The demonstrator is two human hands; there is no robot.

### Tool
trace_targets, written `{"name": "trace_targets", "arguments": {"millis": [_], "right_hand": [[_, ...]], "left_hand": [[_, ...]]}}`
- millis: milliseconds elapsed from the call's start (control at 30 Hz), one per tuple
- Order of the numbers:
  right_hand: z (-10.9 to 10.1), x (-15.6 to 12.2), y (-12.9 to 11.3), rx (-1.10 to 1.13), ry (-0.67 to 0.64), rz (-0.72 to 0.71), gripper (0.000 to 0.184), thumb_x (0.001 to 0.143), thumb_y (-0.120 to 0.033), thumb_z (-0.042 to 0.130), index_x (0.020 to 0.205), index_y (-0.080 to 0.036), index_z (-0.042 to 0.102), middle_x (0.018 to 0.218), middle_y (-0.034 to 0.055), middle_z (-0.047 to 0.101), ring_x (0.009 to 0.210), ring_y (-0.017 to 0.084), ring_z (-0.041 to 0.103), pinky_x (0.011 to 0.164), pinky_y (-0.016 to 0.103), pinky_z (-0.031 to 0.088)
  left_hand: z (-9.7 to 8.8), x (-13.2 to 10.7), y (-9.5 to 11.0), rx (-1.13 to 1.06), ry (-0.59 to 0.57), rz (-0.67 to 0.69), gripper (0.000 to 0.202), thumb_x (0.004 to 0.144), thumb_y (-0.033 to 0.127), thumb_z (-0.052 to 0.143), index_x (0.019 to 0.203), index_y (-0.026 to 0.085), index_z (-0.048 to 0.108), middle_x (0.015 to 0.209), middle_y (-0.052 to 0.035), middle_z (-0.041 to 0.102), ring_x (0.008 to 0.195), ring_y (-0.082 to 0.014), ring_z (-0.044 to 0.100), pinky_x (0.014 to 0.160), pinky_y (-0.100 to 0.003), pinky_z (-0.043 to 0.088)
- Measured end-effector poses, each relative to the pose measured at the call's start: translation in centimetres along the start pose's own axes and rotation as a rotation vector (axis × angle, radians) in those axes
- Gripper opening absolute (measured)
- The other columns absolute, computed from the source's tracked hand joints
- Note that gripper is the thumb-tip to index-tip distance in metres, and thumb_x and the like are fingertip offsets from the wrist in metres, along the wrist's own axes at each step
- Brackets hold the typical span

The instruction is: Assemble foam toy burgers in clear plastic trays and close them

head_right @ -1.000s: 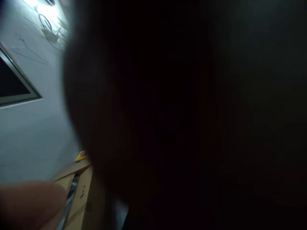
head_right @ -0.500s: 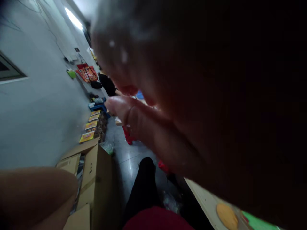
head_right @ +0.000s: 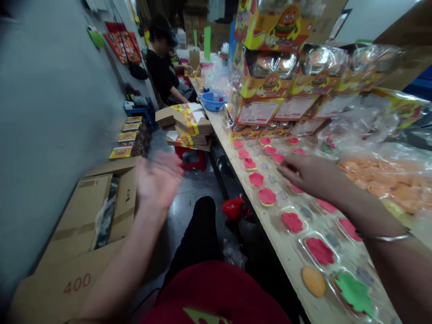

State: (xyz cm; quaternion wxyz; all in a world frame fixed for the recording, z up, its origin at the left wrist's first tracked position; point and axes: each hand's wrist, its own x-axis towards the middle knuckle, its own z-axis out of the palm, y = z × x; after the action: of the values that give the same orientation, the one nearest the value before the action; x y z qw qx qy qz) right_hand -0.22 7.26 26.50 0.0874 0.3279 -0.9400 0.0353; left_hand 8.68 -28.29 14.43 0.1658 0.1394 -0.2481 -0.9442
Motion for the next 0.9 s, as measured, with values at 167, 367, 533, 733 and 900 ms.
{"name": "trace_targets", "arguments": {"millis": [167, 367, 533, 733, 900], "right_hand": [[6.0, -2.2, -1.9, 0.351, -0.283, 0.036, 0.041, 0.092, -0.050, 0.040, 0.085, -0.018, 0.063, 0.076, 0.0069, 0.067, 0.065, 0.017, 0.058, 0.061, 0.028, 0.042], [9.2, -4.3, -2.1, 0.362, -0.234, 0.109, 0.040, 0.090, -0.052, 0.040, 0.083, -0.019, 0.062, 0.070, 0.0036, 0.064, 0.061, 0.017, 0.058, 0.059, 0.028, 0.041], [10.6, -5.7, -1.1, 0.341, -0.221, 0.147, 0.040, 0.089, -0.051, 0.040, 0.080, -0.019, 0.062, 0.069, 0.0040, 0.064, 0.061, 0.017, 0.058, 0.059, 0.029, 0.042], [10.9, -7.0, -1.9, 0.377, -0.197, 0.207, 0.039, 0.091, -0.050, 0.039, 0.080, -0.019, 0.060, 0.065, 0.0024, 0.062, 0.059, 0.016, 0.056, 0.058, 0.028, 0.040], [10.8, -8.4, -2.9, 0.423, -0.167, 0.224, 0.034, 0.092, -0.046, 0.040, 0.085, -0.020, 0.062, 0.070, 0.0034, 0.065, 0.063, 0.017, 0.058, 0.061, 0.029, 0.042]], "left_hand": [[-6.2, -2.2, -10.7, -0.070, 0.111, -0.693, 0.063, 0.092, 0.060, 0.021, 0.113, 0.009, 0.052, 0.099, -0.0193, 0.067, 0.073, -0.0210, 0.066, 0.058, -0.027, 0.047], [-13.4, -3.7, -15.8, 0.017, 0.133, -0.867, 0.060, 0.089, 0.060, 0.033, 0.118, 0.009, 0.048, 0.088, -0.0197, 0.068, 0.069, -0.0255, 0.066, 0.058, -0.029, 0.044], [-16.0, -3.3, -16.4, 0.058, 0.127, -0.879, 0.053, 0.091, 0.057, 0.032, 0.114, 0.013, 0.049, 0.085, -0.0144, 0.068, 0.071, -0.0237, 0.067, 0.060, -0.029, 0.044], [-16.7, -2.9, -16.7, 0.091, 0.119, -0.865, 0.049, 0.091, 0.056, 0.034, 0.111, 0.014, 0.050, 0.085, -0.0131, 0.068, 0.072, -0.0220, 0.067, 0.062, -0.029, 0.045], [-16.9, -3.0, -15.9, 0.141, 0.123, -0.842, 0.048, 0.091, 0.055, 0.037, 0.112, 0.014, 0.050, 0.087, -0.0132, 0.068, 0.071, -0.0208, 0.066, 0.062, -0.029, 0.046]]}}
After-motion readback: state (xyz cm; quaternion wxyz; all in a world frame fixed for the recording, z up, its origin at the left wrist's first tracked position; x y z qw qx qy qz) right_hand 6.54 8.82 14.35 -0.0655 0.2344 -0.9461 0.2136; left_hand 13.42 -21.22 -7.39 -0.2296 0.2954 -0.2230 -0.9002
